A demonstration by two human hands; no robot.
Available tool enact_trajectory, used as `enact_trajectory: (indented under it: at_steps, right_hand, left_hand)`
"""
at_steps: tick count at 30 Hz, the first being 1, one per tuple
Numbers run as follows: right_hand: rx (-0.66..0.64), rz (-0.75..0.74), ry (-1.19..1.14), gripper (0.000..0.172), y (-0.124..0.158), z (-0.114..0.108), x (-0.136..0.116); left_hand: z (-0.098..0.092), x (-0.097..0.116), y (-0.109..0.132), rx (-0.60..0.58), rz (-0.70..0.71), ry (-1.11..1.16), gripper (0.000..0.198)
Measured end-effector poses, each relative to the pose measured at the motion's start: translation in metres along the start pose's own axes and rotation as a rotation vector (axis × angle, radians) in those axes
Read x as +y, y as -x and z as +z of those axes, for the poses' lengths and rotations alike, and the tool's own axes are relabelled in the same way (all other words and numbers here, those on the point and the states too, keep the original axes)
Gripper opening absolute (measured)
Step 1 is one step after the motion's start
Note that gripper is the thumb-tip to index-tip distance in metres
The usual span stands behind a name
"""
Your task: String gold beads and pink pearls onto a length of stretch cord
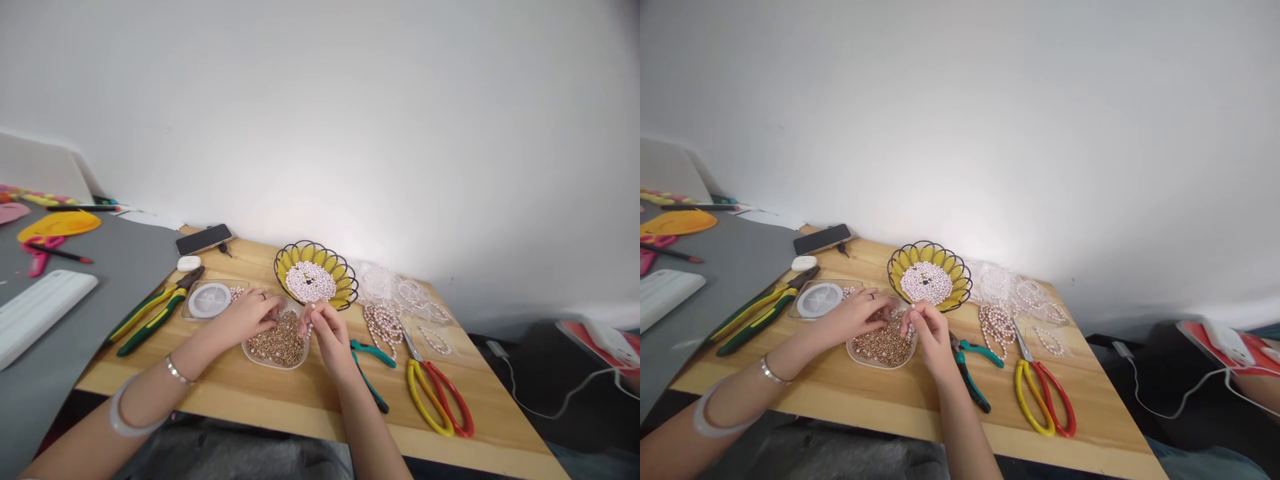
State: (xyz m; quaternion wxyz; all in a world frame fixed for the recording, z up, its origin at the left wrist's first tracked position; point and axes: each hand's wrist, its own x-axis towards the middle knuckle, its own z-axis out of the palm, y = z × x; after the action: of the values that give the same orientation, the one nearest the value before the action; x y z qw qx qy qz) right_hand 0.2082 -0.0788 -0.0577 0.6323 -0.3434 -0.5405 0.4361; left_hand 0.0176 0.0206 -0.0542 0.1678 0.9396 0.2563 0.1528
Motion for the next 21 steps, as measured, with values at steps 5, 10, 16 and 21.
enact_trajectory:
  at_steps: [5,10,16,21]
  right_hand:
    - [0.001,0.01,0.012,0.031,0.0,-0.001,0.001]
    - [-0.009,0.012,-0.009,0.03,0.001,-0.001,0.002]
    - [-0.006,0.028,0.006,0.032,0.0,-0.002,0.001]
    - [-0.058,0.061,-0.026,0.033,0.001,-0.002,0.002]
  left_hand:
    - [0.002,-0.001,-0.001,0.03,0.035,0.068,0.012]
    - [-0.001,0.0,-0.001,0.021,0.031,0.132,0.009]
    - [-0.002,-0.002,-0.002,0.061,-0.085,0.468,0.006]
    - [-0.007,0.009,-0.002,0.061,-0.15,0.855,0.01]
